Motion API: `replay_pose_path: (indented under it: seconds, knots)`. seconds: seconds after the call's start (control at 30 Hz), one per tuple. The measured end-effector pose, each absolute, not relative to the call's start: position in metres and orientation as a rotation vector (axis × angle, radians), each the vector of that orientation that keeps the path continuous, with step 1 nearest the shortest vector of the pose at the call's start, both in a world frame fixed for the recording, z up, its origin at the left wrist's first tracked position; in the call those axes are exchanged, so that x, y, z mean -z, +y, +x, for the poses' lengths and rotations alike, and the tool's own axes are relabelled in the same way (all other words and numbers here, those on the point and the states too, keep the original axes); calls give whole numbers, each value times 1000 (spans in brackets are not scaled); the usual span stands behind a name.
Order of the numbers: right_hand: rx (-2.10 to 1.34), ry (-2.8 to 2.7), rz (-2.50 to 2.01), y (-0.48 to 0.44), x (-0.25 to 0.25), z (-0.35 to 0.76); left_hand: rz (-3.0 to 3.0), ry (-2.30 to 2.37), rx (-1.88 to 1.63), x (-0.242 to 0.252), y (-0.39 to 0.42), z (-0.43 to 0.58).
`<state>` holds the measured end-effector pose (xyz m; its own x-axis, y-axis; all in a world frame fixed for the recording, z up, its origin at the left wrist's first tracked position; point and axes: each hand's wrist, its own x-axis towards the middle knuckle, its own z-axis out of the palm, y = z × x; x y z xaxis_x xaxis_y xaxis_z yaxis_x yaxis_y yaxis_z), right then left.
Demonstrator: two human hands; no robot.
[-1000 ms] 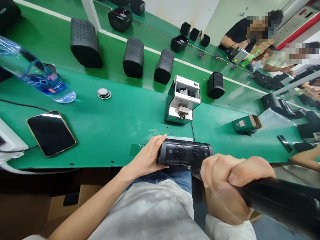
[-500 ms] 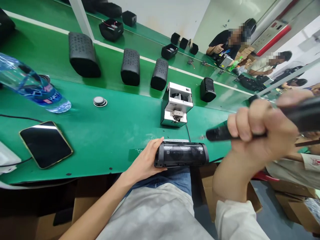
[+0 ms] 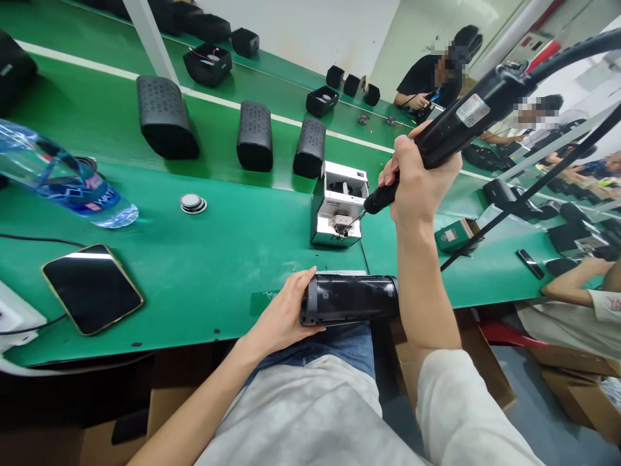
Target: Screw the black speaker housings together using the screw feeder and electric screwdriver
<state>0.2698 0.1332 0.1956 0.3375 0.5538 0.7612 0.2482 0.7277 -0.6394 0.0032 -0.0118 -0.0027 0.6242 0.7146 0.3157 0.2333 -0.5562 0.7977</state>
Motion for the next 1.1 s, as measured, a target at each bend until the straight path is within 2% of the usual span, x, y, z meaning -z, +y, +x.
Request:
replay_pose_path:
  seconds: [0.43,0.63,0.77,1.1]
  knots:
    - [-312,-1170,-1019,94,-218,245,2111,746,-812,3,-9,3]
    - [-246,-1118,-891,-5,-256,246,2122,731,-827,3,-7,3]
    - [-262,-1057,-972,-73,-271,242,2120,740,-823,5,-5,3]
    - [-227,-1063,-943,-100,-242,233,2106,773,-802,7,-4,1]
